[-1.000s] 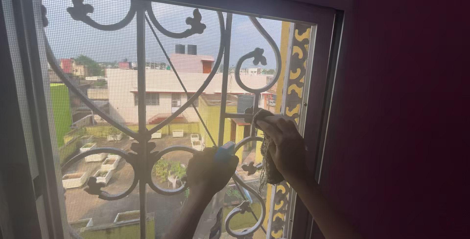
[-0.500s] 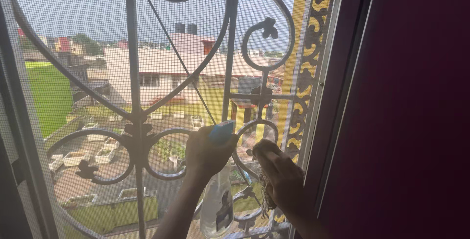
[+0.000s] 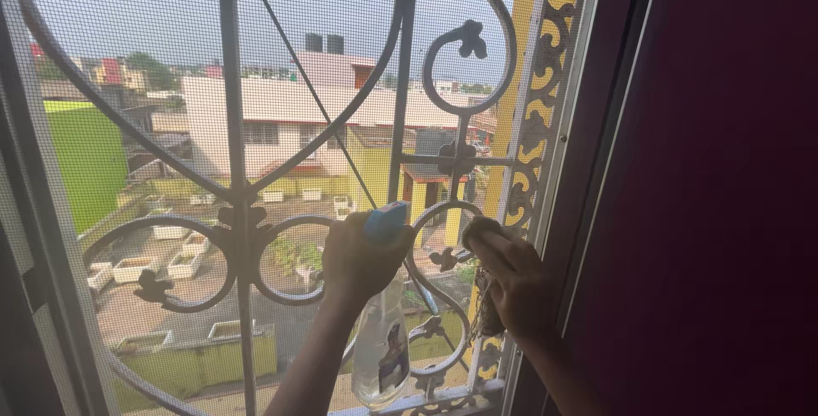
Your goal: The person sprays cleaning liquid from a bottle onto a window pane and wipes the glass surface and the surrounding metal frame with a cloth.
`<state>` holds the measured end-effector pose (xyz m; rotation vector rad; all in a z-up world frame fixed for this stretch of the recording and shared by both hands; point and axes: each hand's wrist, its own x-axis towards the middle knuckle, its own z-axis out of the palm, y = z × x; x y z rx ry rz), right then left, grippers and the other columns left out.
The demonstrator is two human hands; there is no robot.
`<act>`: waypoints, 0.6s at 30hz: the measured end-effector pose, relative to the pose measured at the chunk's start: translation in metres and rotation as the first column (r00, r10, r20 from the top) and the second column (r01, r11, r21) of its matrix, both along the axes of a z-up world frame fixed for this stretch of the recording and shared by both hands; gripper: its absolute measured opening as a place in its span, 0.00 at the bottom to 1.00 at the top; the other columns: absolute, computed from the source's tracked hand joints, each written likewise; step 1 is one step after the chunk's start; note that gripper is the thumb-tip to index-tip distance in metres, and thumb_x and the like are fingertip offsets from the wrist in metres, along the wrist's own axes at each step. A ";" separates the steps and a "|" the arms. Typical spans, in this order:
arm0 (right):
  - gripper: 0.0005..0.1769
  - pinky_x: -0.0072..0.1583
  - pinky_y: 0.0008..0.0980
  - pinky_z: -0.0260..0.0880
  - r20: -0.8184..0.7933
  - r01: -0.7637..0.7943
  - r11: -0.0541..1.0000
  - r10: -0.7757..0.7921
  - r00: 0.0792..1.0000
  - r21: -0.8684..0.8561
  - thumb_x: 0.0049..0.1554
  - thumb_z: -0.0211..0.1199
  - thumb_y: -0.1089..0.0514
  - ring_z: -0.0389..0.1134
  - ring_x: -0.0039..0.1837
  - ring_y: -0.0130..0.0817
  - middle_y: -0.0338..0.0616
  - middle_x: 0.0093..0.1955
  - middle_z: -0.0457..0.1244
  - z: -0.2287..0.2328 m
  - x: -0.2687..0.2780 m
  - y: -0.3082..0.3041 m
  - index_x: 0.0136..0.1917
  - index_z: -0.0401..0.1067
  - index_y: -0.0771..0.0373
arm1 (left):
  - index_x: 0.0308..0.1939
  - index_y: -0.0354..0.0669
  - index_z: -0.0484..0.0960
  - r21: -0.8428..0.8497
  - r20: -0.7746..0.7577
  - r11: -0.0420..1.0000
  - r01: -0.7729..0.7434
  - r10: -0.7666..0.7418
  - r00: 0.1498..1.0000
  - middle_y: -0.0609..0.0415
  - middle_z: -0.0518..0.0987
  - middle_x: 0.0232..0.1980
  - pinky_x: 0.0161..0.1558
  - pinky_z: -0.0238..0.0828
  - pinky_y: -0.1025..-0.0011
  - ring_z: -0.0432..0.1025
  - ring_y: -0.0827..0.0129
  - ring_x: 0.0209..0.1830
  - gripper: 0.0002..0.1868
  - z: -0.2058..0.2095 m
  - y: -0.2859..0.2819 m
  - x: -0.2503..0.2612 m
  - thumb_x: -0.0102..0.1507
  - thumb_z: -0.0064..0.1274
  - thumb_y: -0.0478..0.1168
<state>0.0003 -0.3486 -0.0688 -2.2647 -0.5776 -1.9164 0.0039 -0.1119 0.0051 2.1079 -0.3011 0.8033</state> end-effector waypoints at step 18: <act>0.34 0.65 0.40 0.71 0.007 0.028 0.992 -0.030 1.000 0.121 0.44 0.63 0.77 0.68 0.65 0.43 0.39 0.59 0.68 -0.011 0.007 0.000 0.62 0.77 0.53 | 0.27 0.40 0.85 -0.064 0.080 0.998 -0.001 0.006 0.997 0.44 0.83 0.25 0.34 0.77 0.57 0.80 0.51 0.25 0.21 -0.006 -0.001 0.007 0.52 0.61 0.56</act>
